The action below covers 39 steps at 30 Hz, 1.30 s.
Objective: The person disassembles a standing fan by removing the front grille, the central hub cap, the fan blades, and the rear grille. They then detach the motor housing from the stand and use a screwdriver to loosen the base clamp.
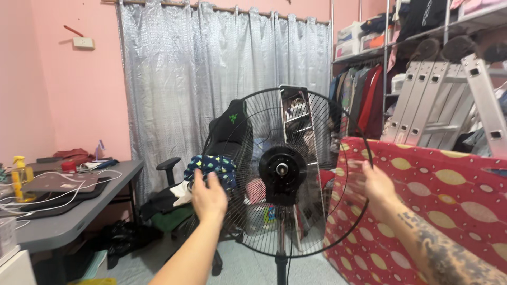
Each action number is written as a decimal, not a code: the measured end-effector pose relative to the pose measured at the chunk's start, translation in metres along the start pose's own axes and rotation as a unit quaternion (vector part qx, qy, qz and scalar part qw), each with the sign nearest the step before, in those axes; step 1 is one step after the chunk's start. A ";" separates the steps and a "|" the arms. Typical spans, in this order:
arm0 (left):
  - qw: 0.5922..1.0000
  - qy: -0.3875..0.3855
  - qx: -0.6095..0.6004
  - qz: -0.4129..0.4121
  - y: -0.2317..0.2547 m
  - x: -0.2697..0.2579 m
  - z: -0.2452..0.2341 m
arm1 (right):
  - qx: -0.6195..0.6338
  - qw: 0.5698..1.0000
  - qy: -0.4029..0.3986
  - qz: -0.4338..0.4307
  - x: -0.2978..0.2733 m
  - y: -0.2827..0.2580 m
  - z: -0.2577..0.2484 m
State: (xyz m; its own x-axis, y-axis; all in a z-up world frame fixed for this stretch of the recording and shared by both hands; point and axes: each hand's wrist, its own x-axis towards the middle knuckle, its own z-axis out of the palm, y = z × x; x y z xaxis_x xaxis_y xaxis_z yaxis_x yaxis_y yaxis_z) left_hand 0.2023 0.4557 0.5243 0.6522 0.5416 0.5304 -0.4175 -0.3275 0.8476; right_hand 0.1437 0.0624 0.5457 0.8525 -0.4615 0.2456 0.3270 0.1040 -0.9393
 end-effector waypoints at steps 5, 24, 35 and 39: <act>0.999 0.045 0.017 0.009 -0.032 0.011 0.003 | 0.001 0.999 -0.039 0.034 0.008 0.011 -0.001; 0.989 0.040 -0.107 -0.094 -0.012 -0.002 -0.035 | -0.017 0.999 -0.013 -0.031 -0.026 -0.021 -0.001; 0.994 0.064 0.005 0.088 0.066 -0.026 -0.071 | -0.174 0.952 0.141 -0.206 -0.067 -0.072 -0.034; 0.947 0.083 -0.022 0.308 0.120 -0.066 -0.063 | -0.052 0.984 0.110 -0.130 -0.084 -0.092 -0.056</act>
State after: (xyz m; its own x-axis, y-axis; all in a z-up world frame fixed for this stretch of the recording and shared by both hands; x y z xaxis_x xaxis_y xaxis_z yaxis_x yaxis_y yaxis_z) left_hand 0.0694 0.4292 0.5899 0.1691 0.3729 0.9124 -0.7145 -0.5912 0.3740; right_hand 0.0190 0.0425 0.5977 0.6321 -0.6418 0.4342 0.4693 -0.1287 -0.8736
